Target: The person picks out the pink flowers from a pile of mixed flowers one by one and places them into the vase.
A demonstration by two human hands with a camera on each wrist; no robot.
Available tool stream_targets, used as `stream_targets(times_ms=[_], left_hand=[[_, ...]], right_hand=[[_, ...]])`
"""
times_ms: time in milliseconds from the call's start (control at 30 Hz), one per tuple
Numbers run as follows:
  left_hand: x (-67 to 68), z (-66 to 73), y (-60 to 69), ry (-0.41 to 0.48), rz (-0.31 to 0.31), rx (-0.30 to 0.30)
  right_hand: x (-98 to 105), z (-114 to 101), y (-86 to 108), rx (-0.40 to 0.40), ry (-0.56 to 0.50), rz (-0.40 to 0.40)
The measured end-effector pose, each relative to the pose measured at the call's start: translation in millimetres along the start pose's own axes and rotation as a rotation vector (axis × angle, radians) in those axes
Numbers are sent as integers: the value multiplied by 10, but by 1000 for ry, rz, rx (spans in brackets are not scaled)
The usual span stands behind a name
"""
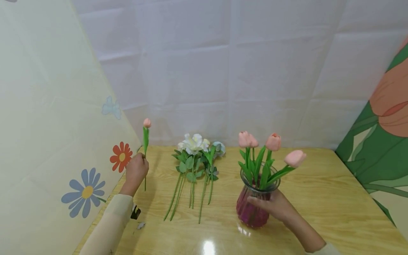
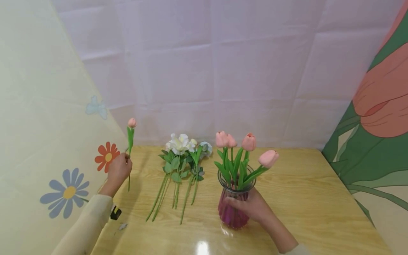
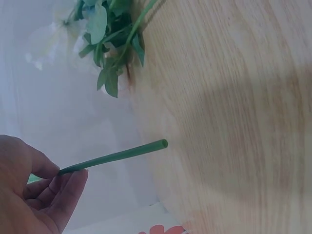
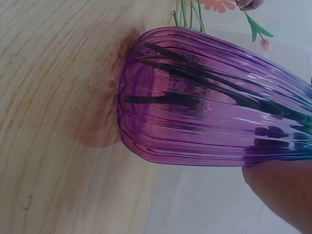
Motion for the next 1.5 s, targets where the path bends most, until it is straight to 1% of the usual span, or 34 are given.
stream_targets(times_ms=[300, 400, 467, 633, 700, 867, 1100, 1300, 1400, 1500], left_hand=[[67, 127, 20, 52, 8, 3], [81, 180, 34, 76, 19, 5], [86, 220, 45, 84, 31, -5], [114, 332, 74, 101, 76, -59], [129, 381, 85, 118, 87, -69], [151, 490, 111, 143, 84, -74], [189, 603, 161, 172, 83, -82], [222, 680, 188, 194, 117, -118], [238, 731, 202, 203, 131, -127], [259, 796, 225, 213, 145, -150]], right_hand=[[-1, 3, 1, -3, 10, 0], [-1, 3, 1, -11, 6, -7], [-1, 5, 0, -13, 3, -12], [-2, 9, 1, -17, -4, -12], [-1, 8, 2, -17, -6, -8], [0, 0, 9, -13, -8, -7], [-1, 0, 6, -7, -4, -4], [-1, 4, 7, 7, -2, -4], [0, 6, 7, 2, 0, -3], [2, 5, 7, -2, 0, -3]])
Point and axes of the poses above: each hand's wrist, its own y-axis away from the middle knuckle, its own x-axis out of the back of the hand, z = x × y, the point moved 4 cm from there along -y, towards the middle knuckle, and after that the axes turned 14 degrees about z, right-handed, at the moved point
